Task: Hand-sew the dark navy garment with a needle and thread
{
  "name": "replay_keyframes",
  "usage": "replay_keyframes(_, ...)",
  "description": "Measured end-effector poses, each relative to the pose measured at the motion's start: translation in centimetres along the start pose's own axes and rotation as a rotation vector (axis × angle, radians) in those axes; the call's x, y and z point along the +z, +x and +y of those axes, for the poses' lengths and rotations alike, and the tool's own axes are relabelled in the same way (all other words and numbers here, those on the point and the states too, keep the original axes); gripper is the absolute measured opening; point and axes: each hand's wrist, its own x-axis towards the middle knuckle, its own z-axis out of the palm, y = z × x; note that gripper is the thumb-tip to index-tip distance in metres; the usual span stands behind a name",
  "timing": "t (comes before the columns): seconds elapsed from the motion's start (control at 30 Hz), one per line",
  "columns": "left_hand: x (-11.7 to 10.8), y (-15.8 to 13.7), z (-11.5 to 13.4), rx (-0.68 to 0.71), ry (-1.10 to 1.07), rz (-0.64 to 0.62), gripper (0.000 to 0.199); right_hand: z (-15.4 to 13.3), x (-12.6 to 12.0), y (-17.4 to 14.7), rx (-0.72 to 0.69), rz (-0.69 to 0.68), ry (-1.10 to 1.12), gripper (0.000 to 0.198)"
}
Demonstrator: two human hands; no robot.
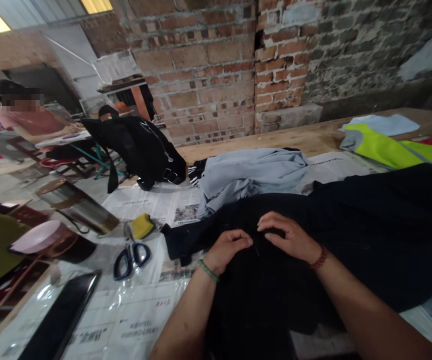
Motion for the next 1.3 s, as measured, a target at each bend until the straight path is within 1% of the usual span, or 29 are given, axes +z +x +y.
replay_keyframes(0.1,-0.1,0.1,-0.1,-0.014,-0.08,0.007,0.018,-0.4,0.0,-0.1,-0.043,-0.114,-0.033,0.026)
replay_keyframes(0.17,0.0,0.1,-0.1,-0.031,-0.113,0.01,0.017,-0.5,0.5,-0.1,-0.04,-0.135,-0.061,0.026)
replay_keyframes(0.37,0.1,0.1,-0.1,-0.031,-0.16,0.003,0.014,-0.1,2.1,0.0,-0.114,-0.048,-0.147,0.007)
replay_keyframes(0.43,0.0,0.2,-0.2,-0.016,-0.157,0.002,0.014,0.0,2.2,0.0,-0.123,-0.035,-0.152,0.006)
replay_keyframes(0.5,-0.1,0.2,-0.2,-0.011,-0.147,0.003,0.014,0.2,2.2,0.0,-0.088,-0.01,-0.123,0.007)
replay_keyframes(0.67,-0.3,0.1,-0.3,-0.073,-0.138,0.02,0.019,0.5,2.1,-0.1,0.139,0.06,0.02,0.012)
replay_keyframes(0.73,-0.3,0.1,-0.3,-0.079,-0.136,0.011,0.02,0.6,2.2,-0.2,0.228,0.082,0.095,0.014)
replay_keyframes(0.8,-0.2,0.1,-0.3,-0.075,-0.132,0.008,0.021,0.6,2.5,-0.2,0.287,0.126,0.179,0.016)
replay_keyframes(0.97,-0.3,0.0,-0.2,-0.064,-0.145,0.011,0.022,0.5,3.4,-0.2,0.326,0.307,0.418,0.015)
replay_keyframes(1.1,-0.8,-0.1,-0.2,-0.074,-0.16,0.003,0.021,0.3,3.0,0.0,0.3,0.481,0.571,0.013)
replay_keyframes(1.13,-0.9,-0.1,-0.2,-0.075,-0.168,0.005,0.02,0.1,2.8,0.1,0.292,0.496,0.593,0.013)
replay_keyframes(1.2,-1.1,-0.1,-0.3,-0.079,-0.183,0.003,0.019,-0.4,2.3,0.2,0.305,0.481,0.648,0.013)
replay_keyframes(1.3,-1.2,-0.1,-0.3,-0.085,-0.197,-0.018,0.019,-1.7,1.5,0.4,0.375,0.445,0.748,0.014)
